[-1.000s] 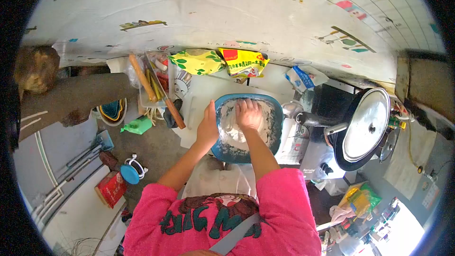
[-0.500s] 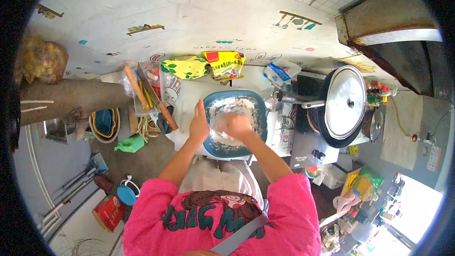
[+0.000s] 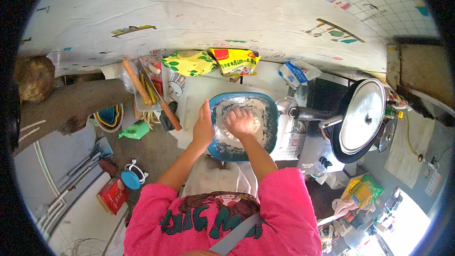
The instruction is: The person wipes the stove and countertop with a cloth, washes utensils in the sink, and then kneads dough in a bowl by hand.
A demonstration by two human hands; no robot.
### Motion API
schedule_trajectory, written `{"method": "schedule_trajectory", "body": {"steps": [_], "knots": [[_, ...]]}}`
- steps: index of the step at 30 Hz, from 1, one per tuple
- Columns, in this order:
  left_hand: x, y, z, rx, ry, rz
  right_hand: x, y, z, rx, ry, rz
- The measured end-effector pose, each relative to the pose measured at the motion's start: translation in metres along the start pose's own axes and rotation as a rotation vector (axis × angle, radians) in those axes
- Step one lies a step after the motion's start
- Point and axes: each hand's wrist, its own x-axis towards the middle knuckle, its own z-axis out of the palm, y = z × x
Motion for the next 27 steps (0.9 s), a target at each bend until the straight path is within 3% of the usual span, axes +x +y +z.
{"method": "schedule_trajectory", "body": {"steps": [9,12,15,17,20,23,27], "knots": [[-0.001,0.002,-0.002,0.026,-0.031,-0.021,0.026,0.005,0.009,-0.05,0.121,0.129],[-0.003,0.002,-0.004,0.016,-0.018,0.013,0.021,0.012,0.031,-0.356,0.26,0.081],[-0.001,0.006,-0.01,-0.012,-0.031,0.02,0.025,0.005,0.021,-0.291,0.256,0.118],[-0.003,0.011,-0.014,-0.019,-0.094,-0.025,0.027,-0.004,-0.018,0.008,0.097,0.165],[-0.005,0.001,-0.004,0.01,-0.033,0.008,0.019,0.012,-0.025,0.096,-0.281,0.126],[-0.006,0.008,-0.009,0.06,-0.063,-0.036,0.004,-0.01,-0.083,0.042,-0.375,0.027],[-0.005,0.002,-0.005,0.042,-0.037,0.003,-0.035,-0.018,-0.077,-0.109,-0.346,-0.134]]}}
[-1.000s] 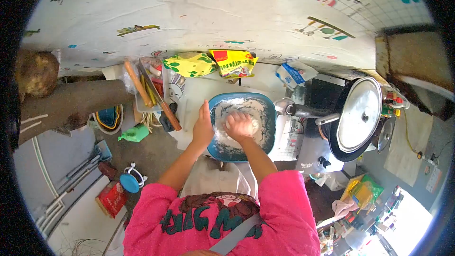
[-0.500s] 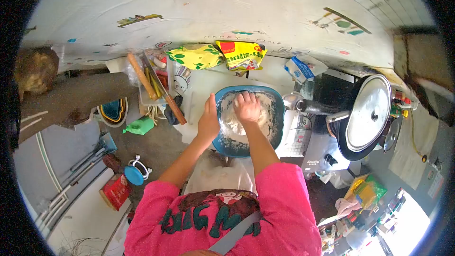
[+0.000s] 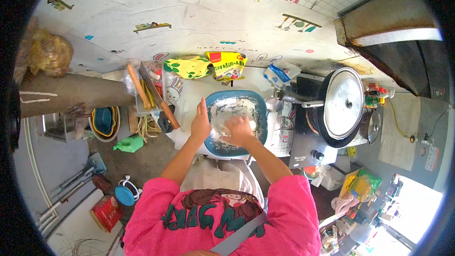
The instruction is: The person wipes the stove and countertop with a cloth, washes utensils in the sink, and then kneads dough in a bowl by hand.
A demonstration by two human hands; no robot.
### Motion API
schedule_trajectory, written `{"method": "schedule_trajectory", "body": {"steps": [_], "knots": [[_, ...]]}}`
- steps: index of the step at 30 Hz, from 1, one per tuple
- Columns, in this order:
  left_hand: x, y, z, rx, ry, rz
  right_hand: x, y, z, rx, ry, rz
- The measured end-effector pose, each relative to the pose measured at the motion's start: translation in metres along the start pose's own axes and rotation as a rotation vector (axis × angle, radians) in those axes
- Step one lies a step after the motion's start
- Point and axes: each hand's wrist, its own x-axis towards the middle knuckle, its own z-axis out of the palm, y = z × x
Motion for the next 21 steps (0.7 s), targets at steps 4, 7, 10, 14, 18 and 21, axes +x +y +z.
{"method": "schedule_trajectory", "body": {"steps": [4,7,10,14,18,21], "knots": [[0.001,-0.003,0.005,-0.012,0.018,0.001,0.012,0.002,0.038,0.22,0.179,0.035],[0.005,-0.003,0.004,-0.028,0.023,0.009,0.031,0.0,0.063,0.2,0.2,0.08],[0.005,0.002,0.0,-0.049,0.013,-0.005,0.053,0.007,0.082,0.146,0.334,0.05],[0.008,0.005,-0.001,-0.036,-0.035,-0.064,0.076,0.017,0.129,-0.107,0.647,0.07],[0.007,0.002,0.001,-0.015,-0.006,-0.02,0.085,0.013,0.127,-0.077,0.643,0.175],[0.008,0.004,-0.001,0.013,-0.023,-0.036,0.094,0.007,0.108,-0.029,0.617,0.268]]}}
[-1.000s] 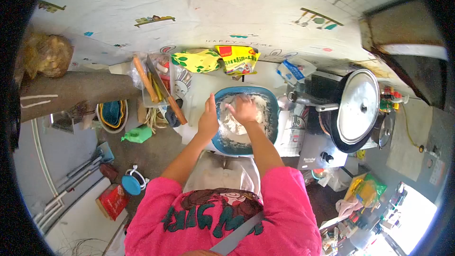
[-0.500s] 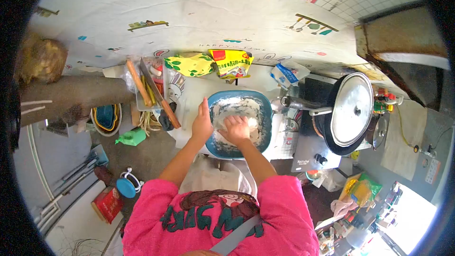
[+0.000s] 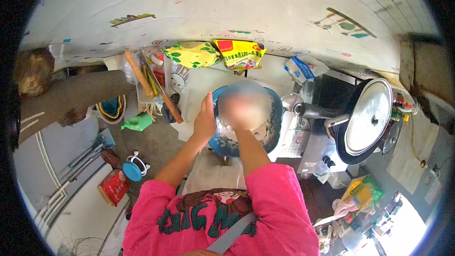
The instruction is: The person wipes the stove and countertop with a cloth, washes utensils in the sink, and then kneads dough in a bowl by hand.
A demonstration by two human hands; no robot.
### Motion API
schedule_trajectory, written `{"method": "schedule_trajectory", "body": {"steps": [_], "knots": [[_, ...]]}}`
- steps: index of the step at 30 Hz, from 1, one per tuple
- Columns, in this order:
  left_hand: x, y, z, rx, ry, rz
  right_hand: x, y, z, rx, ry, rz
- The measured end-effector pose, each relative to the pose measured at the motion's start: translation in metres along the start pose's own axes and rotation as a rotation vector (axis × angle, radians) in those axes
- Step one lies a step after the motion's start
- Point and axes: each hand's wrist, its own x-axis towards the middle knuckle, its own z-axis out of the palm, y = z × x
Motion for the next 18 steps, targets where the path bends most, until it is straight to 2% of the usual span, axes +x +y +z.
{"method": "schedule_trajectory", "body": {"steps": [5,8,9,11,14,17,18], "knots": [[0.0,-0.004,0.002,-0.023,0.055,0.072,0.017,-0.001,-0.025,0.089,-0.05,0.176],[-0.003,0.001,-0.001,0.027,-0.004,0.006,0.03,0.025,-0.074,0.315,-0.299,0.326],[-0.003,0.002,-0.003,0.05,-0.029,-0.025,0.032,0.038,-0.088,0.39,-0.343,0.293],[-0.006,0.0,0.0,0.043,0.007,0.01,0.022,0.061,-0.093,0.483,-0.03,-0.121],[-0.007,-0.002,0.0,0.052,0.028,0.036,0.026,0.054,-0.128,0.134,-0.324,0.03],[-0.005,-0.004,0.002,0.065,0.031,0.046,-0.001,0.061,-0.08,0.253,0.014,-0.152],[-0.005,-0.004,0.002,0.085,0.009,0.037,-0.004,0.06,-0.077,0.257,0.013,-0.15]]}}
